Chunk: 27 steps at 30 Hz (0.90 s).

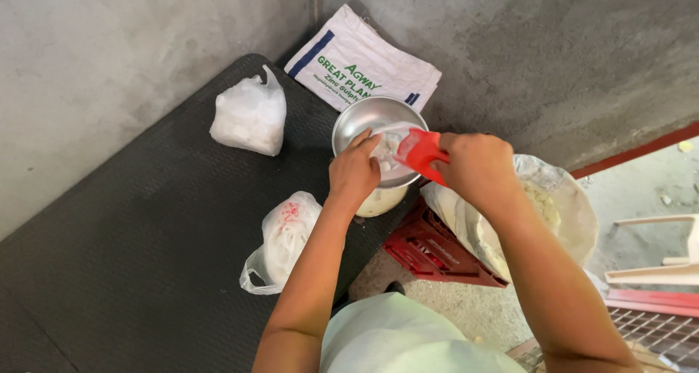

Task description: Measuring and bagging zinc sulphate fertilizer from a large sack into smaller plastic bags using a scale and a scoop.

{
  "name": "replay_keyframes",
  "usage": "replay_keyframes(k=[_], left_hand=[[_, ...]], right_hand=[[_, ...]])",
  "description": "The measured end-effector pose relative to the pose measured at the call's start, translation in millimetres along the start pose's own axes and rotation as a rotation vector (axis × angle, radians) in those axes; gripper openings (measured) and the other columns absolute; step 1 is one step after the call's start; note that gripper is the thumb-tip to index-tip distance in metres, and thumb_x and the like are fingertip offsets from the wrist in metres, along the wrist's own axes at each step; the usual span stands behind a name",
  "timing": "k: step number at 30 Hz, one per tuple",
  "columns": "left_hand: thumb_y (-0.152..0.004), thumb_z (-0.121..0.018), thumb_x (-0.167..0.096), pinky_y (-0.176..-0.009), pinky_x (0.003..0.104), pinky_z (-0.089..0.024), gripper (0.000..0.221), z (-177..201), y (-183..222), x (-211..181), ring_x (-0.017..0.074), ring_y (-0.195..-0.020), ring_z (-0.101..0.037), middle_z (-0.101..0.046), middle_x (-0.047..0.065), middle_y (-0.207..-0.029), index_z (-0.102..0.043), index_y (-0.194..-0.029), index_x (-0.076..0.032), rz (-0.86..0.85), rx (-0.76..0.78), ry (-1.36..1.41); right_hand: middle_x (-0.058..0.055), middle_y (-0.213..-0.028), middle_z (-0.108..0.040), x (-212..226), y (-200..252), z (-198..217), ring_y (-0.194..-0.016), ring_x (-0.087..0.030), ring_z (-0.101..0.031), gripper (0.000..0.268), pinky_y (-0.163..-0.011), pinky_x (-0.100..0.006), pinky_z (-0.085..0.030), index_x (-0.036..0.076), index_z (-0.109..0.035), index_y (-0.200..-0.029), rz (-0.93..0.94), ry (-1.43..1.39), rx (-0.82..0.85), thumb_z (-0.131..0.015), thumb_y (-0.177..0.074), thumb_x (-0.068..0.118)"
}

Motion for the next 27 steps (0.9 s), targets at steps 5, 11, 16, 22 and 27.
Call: replay_keyframes(k=[5, 11, 16, 22, 27], left_hand=[[-0.084, -0.068, -0.003, -0.085, 0.038, -0.057, 0.046, 18, 2, -28, 0.0282, -0.103, -0.072, -0.062, 0.007, -0.144, -0.072, -0.128, -0.016, -0.082, -0.073, 0.159], [-0.088, -0.066, -0.001, -0.068, 0.030, -0.055, 0.044, -1, 2, -81, 0.0186, -0.080, -0.072, -0.064, 0.004, -0.146, -0.071, -0.129, -0.017, 0.003, 0.050, 0.365], [-0.091, -0.067, -0.002, -0.075, 0.030, -0.057, 0.042, -52, 11, -130, 0.0180, -0.093, -0.074, -0.063, 0.005, -0.146, -0.071, -0.131, -0.016, -0.140, 0.127, 0.404], [-0.095, -0.066, -0.009, -0.085, 0.035, -0.058, 0.044, -139, 22, -144, 0.0202, -0.103, -0.073, -0.051, 0.006, -0.155, -0.063, -0.139, -0.012, -0.082, 0.451, 0.360], [-0.091, -0.074, -0.025, -0.094, 0.046, -0.053, 0.058, -201, 31, -127, 0.0329, -0.124, -0.060, -0.045, 0.015, -0.155, -0.058, -0.142, -0.004, -0.189, 0.420, 0.041]], right_hand=[[-0.013, -0.075, -0.070, -40, 57, -4, -0.066, -0.030, -0.068, 0.030, -0.061, -0.042, -0.053, 0.009, -0.074, -0.092, -0.205, -0.314, -0.168, -0.086, -0.080, 0.034], [-0.005, -0.074, -0.071, -96, 130, -30, -0.061, -0.009, -0.058, 0.022, -0.058, -0.028, -0.048, 0.003, -0.075, -0.093, -0.637, -0.786, -0.206, -0.085, -0.087, 0.022], [-0.003, -0.080, -0.073, -151, 182, -37, -0.066, -0.004, -0.059, 0.019, -0.060, -0.023, -0.049, -0.001, -0.074, -0.093, -0.790, -0.953, -0.366, -0.083, -0.090, 0.015], [-0.004, -0.083, -0.075, -212, 247, -60, -0.069, -0.005, -0.064, 0.021, -0.063, -0.023, -0.053, -0.001, -0.074, -0.097, -0.938, -0.977, -0.461, -0.082, -0.092, 0.018], [-0.016, -0.079, -0.075, -220, 266, -95, -0.069, -0.035, -0.072, 0.034, -0.065, -0.045, -0.057, 0.009, -0.076, -0.095, -0.827, -0.288, -0.134, -0.079, -0.086, 0.042]])
Point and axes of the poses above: each hand's wrist, its own y-axis away from the middle knuckle, its own z-axis out of the back of the hand, x = y × z, the point moved 5 cm from there along -y, towards the middle knuckle
